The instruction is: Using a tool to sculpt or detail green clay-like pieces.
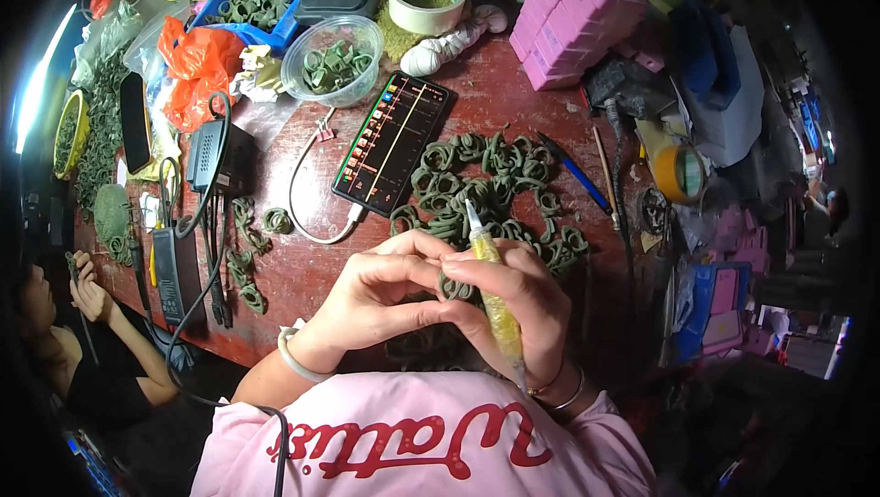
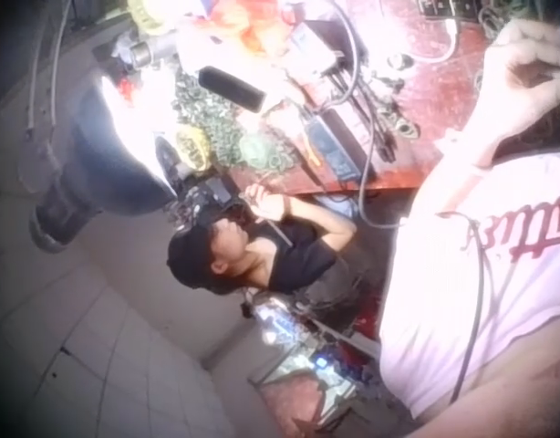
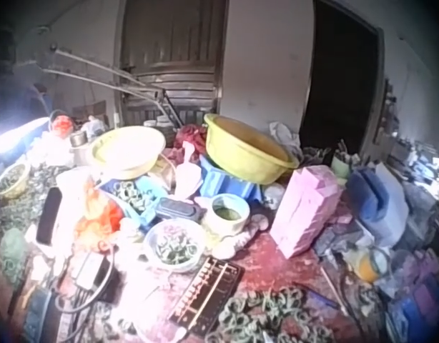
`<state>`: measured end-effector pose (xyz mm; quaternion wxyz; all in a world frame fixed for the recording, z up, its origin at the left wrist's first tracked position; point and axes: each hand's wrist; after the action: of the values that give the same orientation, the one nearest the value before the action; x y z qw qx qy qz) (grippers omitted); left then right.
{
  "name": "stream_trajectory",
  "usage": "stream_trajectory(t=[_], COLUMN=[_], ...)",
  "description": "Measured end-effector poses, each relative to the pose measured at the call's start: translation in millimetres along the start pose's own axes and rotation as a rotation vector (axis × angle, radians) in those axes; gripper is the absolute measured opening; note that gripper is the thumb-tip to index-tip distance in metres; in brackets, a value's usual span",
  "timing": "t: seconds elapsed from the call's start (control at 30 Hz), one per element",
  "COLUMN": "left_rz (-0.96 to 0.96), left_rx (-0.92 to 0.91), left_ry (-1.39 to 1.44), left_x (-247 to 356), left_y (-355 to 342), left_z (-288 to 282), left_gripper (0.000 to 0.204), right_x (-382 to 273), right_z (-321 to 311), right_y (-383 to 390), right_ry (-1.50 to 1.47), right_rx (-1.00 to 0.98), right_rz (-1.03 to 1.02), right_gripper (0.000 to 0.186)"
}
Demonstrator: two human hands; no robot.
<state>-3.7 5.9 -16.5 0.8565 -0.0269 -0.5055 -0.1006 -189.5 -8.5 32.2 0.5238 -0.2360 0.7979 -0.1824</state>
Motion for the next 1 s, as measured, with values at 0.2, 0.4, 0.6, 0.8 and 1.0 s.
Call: stream_trajectory(t=[0.2,0.4,0.6,0.8,1.0], left_rz=[0.052,0.002,0.033,0.067,0.001], left_rx=[0.183,0.205,0.235,0.219,0.255], left_ry=[0.051,0.051,-0.003,0.020,0.060], left_x=[3.7,3.2,-3.9,-4.6,-3.4], left_y=[-8.1,-9.2,-7.9,-8.0,-6.0], left_z=[-1.3,1.1,1.5,1.7,4.2], left_gripper=[0.021,0.024,0.020,0.024,0.020], right_x=[-2.7,17.3,11.1,9.1,5.3], right_z=[-13.3,-26.3,-19.8,-16.5,-10.4], right_y=[8.4,2.8,5.5,3.5,6.0], right_ry=[-0.024,-0.224,-0.114,-0.074,-0.053], right_rx=[0.141,0.047,0.149,0.043,0.008], right_rz=[0.320,0.109,0.071,-0.082,-0.098], right_gripper=[0.040,0.056,0.026,0.031,0.038])
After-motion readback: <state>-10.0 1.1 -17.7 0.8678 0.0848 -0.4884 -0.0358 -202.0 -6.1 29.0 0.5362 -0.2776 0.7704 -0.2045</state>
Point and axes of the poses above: each hand's wrist, its own y-axis away from the middle knuckle, its own z-axis out of the palm, x = y × z, and after that the axes turned 14 degrees about x, right-handed
